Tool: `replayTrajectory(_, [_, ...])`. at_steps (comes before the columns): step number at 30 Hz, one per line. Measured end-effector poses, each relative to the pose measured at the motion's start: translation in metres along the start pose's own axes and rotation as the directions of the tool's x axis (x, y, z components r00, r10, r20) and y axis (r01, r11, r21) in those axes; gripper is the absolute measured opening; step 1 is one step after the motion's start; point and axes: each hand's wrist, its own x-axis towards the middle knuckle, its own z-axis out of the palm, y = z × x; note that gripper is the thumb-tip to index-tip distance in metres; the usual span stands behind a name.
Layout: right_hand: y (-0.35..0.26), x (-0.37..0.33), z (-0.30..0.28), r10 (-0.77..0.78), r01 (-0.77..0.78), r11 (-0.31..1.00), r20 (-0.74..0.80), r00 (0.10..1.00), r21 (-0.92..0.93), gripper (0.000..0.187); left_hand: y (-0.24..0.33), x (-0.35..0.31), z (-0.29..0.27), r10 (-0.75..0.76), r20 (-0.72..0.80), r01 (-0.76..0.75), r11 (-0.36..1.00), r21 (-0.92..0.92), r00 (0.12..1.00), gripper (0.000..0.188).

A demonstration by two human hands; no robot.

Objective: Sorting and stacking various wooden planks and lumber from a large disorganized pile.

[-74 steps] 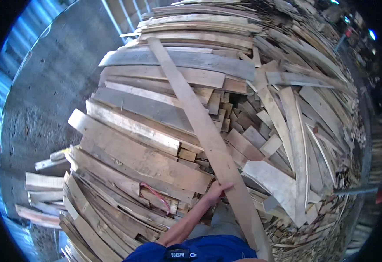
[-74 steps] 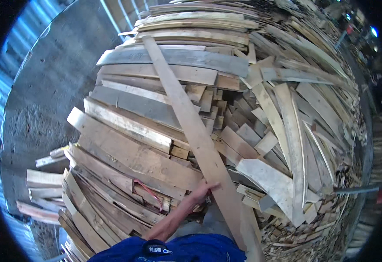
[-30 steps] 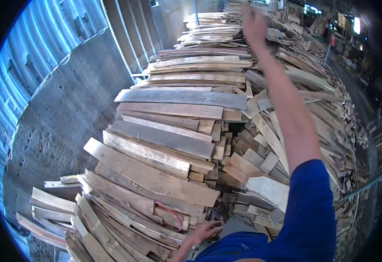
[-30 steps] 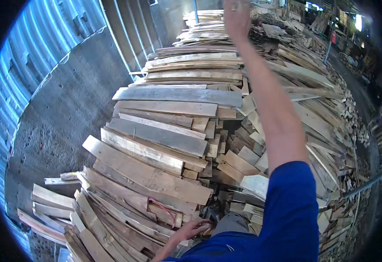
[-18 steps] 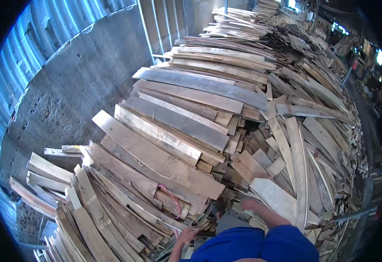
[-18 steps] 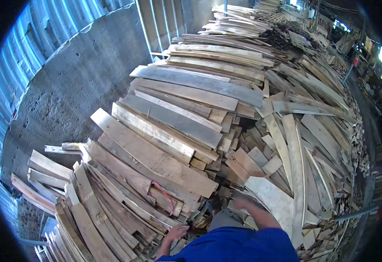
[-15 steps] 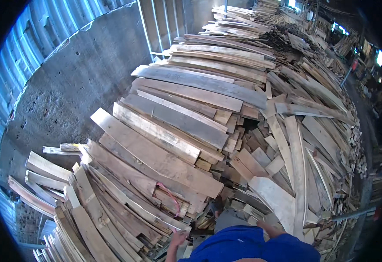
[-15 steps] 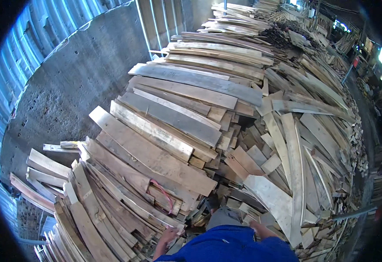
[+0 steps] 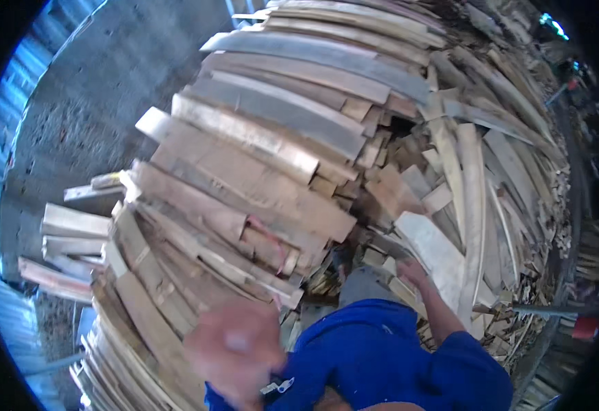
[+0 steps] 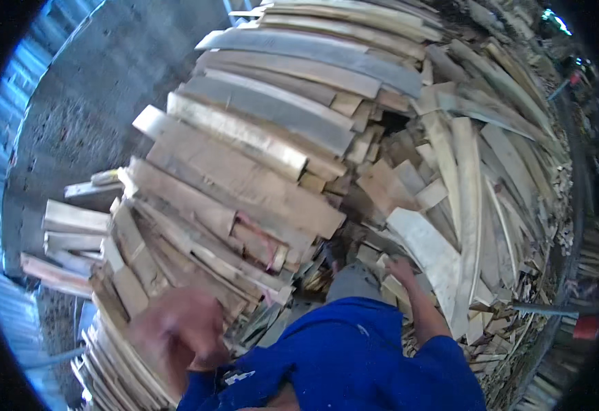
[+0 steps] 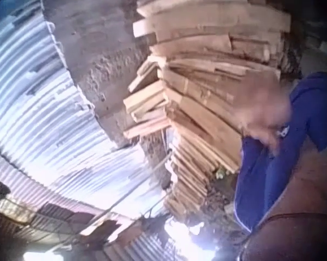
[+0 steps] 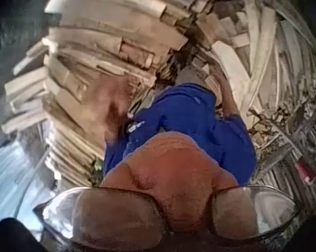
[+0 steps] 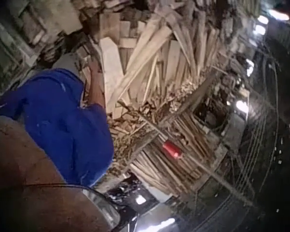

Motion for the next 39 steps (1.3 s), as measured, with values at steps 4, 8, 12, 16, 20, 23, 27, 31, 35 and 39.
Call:
replayTrajectory(4, [-0.117,0.018,0.032,-0.014,0.005,0.995,0.095,0.995,0.098,0.042,0.037,0.038,-0.003,0.42,0.434,-0.254,0.885,-0.389,0.797,0.018])
replayTrajectory(8, [-0.129,0.027,0.061,-0.052,0.051,0.999,0.163,0.985,0.007,0.04,0.049,0.019,-0.001,0.194,0.342,-0.147,0.977,-0.157,0.919,0.023])
replayTrajectory(12, [-0.114,0.026,0.073,0.035,0.003,0.985,0.217,0.976,-0.173,0.044,0.036,0.019,-0.004,0.325,0.269,-0.268,0.937,-0.225,0.907,0.005])
replayTrajectory(16, [-0.126,0.045,0.073,0.094,0.006,0.959,0.338,0.936,-0.282,0.038,0.011,0.011,-0.039,0.221,0.454,-0.109,0.959,-0.26,0.863,0.019])
replayTrajectory(20, [-0.167,0.114,0.029,-0.095,0.162,0.858,0.159,0.983,-0.487,0.05,-0.091,-0.006,-0.059,-0.322,0.098,0.289,0.922,0.257,0.942,0.031])
replayTrajectory(23, [-0.239,0.201,0.009,-0.406,0.274,0.812,-0.159,0.9,-0.516,0.063,-0.178,-0.031,-0.062,-0.663,-0.292,0.703,0.709,0.049,0.689,0.039])
replayTrajectory(27, [-0.336,0.298,-0.02,-0.613,0.249,0.597,-0.234,0.754,-0.763,0.083,-0.29,-0.14,-0.099,-0.827,-0.413,0.923,0.311,0.227,0.381,0.051])
replayTrajectory(31, [-0.38,0.356,-0.036,-0.554,0.227,0.553,-0.15,0.819,-0.802,0.101,-0.297,-0.154,-0.081,-0.834,-0.453,0.946,0.311,0.088,0.316,0.056])
replayTrajectory(35, [-0.4,0.389,-0.031,-0.406,0.328,0.595,0.077,0.911,-0.734,0.128,-0.309,-0.187,-0.086,-0.854,-0.49,0.972,0.229,-0.054,0.174,0.056])
replayTrajectory(39, [-0.395,0.416,-0.059,-0.419,0.404,0.658,0.137,0.898,-0.635,0.122,-0.338,-0.204,-0.093,-0.838,-0.505,0.956,0.282,-0.083,0.204,0.055])
